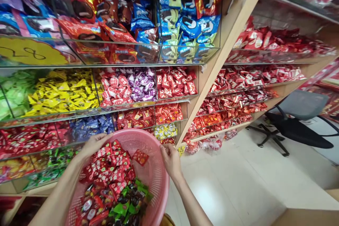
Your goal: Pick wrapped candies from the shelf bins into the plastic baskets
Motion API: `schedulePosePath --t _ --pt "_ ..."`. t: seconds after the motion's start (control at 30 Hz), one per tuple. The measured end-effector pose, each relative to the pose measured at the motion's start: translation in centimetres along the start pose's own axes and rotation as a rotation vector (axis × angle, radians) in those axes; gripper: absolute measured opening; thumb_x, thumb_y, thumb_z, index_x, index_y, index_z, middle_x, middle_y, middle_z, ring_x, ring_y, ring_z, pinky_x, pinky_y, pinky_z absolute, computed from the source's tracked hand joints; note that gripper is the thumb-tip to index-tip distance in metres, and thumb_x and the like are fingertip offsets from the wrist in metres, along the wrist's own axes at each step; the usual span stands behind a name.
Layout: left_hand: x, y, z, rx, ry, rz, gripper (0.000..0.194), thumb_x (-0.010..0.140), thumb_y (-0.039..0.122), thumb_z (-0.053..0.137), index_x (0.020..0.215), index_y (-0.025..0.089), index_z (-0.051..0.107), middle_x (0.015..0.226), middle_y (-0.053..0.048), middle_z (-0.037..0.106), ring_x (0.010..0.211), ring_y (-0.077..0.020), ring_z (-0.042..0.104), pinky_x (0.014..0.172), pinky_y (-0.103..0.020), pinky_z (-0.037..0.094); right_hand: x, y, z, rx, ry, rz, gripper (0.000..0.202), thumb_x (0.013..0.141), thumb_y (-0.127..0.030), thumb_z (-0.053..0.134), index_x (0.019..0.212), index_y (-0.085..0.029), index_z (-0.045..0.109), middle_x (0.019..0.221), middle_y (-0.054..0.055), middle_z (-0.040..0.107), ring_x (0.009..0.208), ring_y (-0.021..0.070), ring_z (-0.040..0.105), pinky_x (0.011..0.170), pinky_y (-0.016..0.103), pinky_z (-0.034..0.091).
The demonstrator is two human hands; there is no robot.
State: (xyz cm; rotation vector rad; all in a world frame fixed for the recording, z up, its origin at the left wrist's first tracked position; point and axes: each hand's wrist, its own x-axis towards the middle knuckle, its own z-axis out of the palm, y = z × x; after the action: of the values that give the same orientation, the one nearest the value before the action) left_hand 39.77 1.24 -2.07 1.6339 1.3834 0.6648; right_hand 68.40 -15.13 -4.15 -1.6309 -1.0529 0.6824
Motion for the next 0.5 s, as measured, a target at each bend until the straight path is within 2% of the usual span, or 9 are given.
schedulePosePath --t 0.2,0.37,0.5 --pt "2.3 0.9 3.1 0.072 -0.109 0.127 0.051 0.065 0.066 0.057 0.051 0.017 0.048 0.047 0.007 0.036 0.049 -0.0093 0.032 0.049 -0.022 0.022 -2.9 0.7 -1.9 0.094 0.164 0.083 0.043 0.078 -0.056 0.055 0.075 -0.013 0.063 0.057 0.0 0.053 0.053 0.0123 0.041 0.05 0.023 0.033" --pt "3.7 1.1 5.8 0.119 -0.207 0.218 0.049 0.069 0.063 0.053 0.053 0.017 0.052 0.048 0.006 0.04 0.049 -0.0099 0.034 0.05 -0.022 0.022 -5.7 1.7 -2.9 0.181 0.274 0.231 0.043 0.074 -0.055 0.06 0.077 -0.013 0.064 0.057 0.0 0.054 0.054 0.0137 0.045 0.051 0.024 0.036" --pt "4.3 1.0 7.1 0.131 -0.258 0.239 0.047 0.069 0.062 0.054 0.054 0.018 0.055 0.048 0.006 0.043 0.05 -0.011 0.037 0.05 -0.023 0.024 -7.5 1.7 -2.9 0.205 0.358 0.311 0.044 0.071 -0.055 0.062 0.079 -0.012 0.067 0.059 0.002 0.058 0.056 0.0153 0.049 0.053 0.024 0.04"
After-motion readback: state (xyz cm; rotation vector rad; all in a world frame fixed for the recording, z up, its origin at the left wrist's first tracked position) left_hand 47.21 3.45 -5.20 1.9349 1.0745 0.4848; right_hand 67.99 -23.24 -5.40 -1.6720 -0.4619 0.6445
